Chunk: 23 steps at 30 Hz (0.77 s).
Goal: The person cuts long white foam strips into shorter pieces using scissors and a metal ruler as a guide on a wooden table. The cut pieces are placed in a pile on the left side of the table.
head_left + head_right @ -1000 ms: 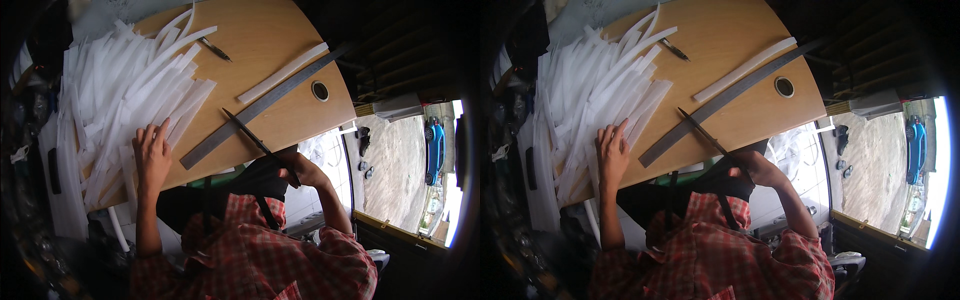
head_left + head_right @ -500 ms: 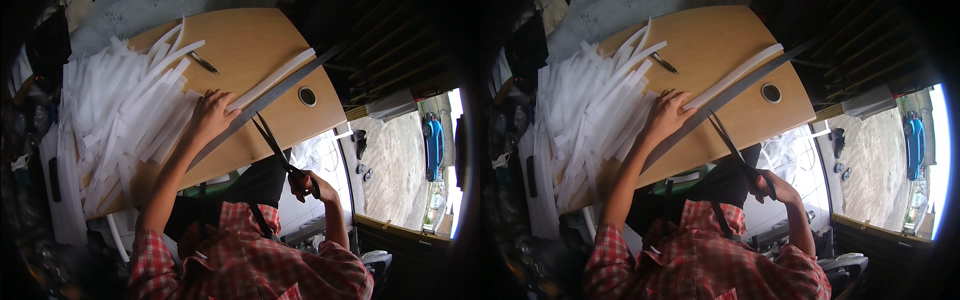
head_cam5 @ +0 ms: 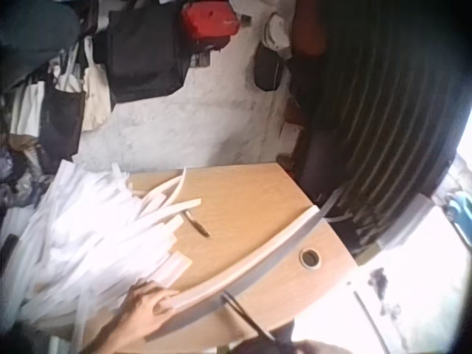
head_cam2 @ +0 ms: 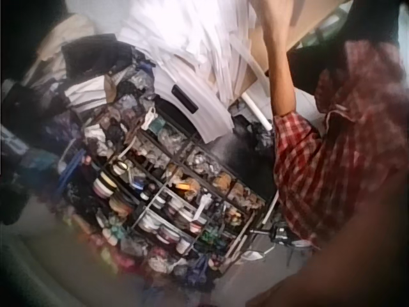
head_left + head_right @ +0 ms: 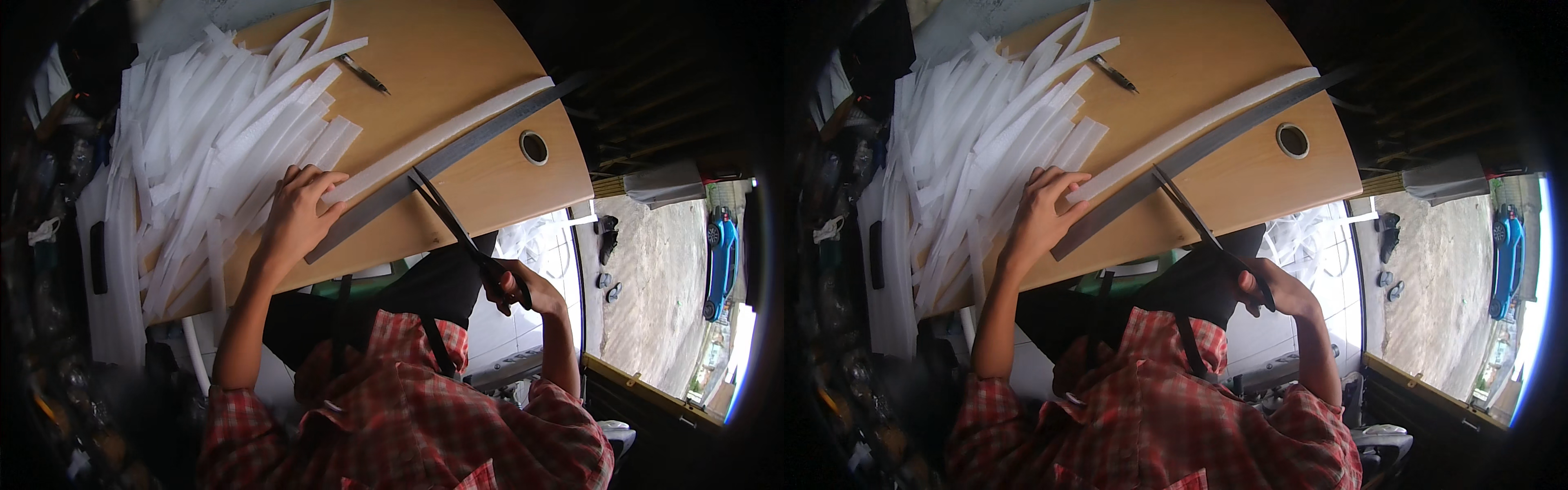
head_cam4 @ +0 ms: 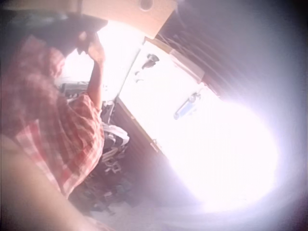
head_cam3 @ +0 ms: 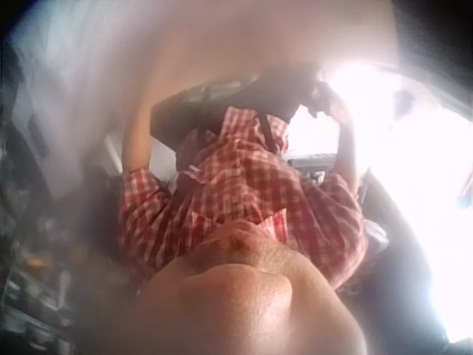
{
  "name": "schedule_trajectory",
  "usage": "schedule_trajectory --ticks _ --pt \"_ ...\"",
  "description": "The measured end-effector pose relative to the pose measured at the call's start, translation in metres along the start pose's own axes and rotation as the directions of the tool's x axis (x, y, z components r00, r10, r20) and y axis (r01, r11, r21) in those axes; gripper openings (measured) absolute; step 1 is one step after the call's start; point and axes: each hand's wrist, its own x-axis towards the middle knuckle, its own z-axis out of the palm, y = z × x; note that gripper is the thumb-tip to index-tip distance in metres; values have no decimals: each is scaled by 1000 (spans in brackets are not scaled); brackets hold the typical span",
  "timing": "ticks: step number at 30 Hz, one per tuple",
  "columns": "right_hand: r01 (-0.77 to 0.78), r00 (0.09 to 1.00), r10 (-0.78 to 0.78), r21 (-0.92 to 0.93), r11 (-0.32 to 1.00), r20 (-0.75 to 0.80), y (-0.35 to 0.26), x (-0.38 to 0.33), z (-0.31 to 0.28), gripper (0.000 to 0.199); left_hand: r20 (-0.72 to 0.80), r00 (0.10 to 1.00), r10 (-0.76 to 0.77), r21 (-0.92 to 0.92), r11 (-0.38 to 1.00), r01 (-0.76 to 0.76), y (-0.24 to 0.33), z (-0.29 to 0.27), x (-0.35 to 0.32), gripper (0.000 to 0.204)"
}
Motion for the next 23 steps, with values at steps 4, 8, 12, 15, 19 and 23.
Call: schedule_trajectory --ticks 4,8,12,15,19,23 --pt "18 999 -18 -18 1000 -40 -12 7 1 93 -28 999 -24 20 1000 24 -6 -14 -30 32" --pt "17 998 -19 -32 999 -65 -16 12 0 93 -83 996 -20 48 999 24 -9 -17 -45 33" --pt "65 996 -68 -47 997 -62 -20 17 1 90 -101 995 -12 87 996 21 -10 -18 -55 37" --pt "59 998 -61 -90 994 -16 -13 21 -7 87 -91 995 -26 108 994 36 -12 -18 -62 36" --pt "88 995 -93 -120 989 -42 -20 24 -2 81 -63 996 -70 100 992 76 -15 -19 -66 36" --pt "101 993 -106 -111 989 -42 -18 31 -2 79 -54 995 -81 106 991 86 -17 -20 -69 35"
